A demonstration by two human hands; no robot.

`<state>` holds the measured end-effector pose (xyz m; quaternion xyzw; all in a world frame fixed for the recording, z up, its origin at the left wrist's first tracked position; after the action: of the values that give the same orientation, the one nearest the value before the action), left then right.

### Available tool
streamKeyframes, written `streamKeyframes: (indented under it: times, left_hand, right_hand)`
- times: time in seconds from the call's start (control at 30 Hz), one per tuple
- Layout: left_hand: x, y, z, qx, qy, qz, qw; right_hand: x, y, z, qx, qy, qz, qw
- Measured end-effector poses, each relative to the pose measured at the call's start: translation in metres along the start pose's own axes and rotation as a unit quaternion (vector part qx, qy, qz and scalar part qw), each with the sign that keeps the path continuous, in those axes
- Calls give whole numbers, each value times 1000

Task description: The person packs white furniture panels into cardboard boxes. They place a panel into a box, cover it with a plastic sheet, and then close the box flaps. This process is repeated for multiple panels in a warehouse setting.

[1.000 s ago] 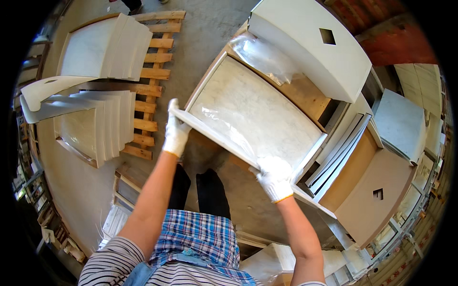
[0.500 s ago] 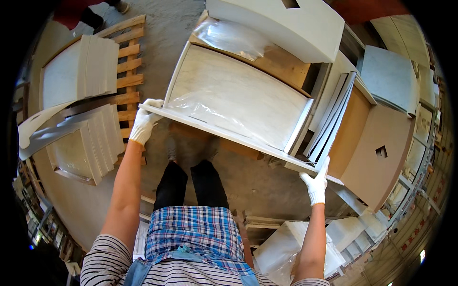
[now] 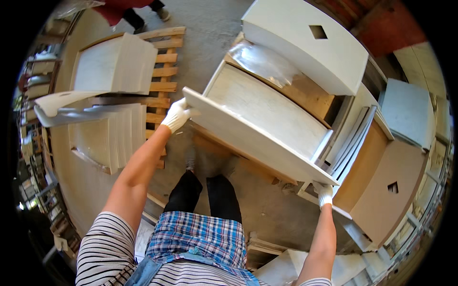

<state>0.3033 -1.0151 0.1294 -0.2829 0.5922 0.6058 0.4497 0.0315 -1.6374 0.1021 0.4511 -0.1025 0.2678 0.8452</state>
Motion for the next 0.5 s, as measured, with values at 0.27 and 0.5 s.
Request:
streamKeyframes:
  times: [0.27,0.5]
  left_hand:
    - [-136,45,18,-25,77,-90,993]
    - [-180,110,82,-128,-79,65,986]
  right_hand:
    - [87,67,80,64,-57,39,996]
    - [184,155,51,38,-257,60,964]
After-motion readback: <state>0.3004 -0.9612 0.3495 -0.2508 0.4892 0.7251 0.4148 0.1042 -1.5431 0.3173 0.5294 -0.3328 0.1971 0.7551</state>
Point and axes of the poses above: each hand's wrist, its own y-axis away from the middle knuckle, its own z-axis out of the back of the hand, x = y × z, the point moved 3 cm from there along -y, towards the middle knuckle, and after that the axes turned 12 degrees about y, right-handed, at the moved point
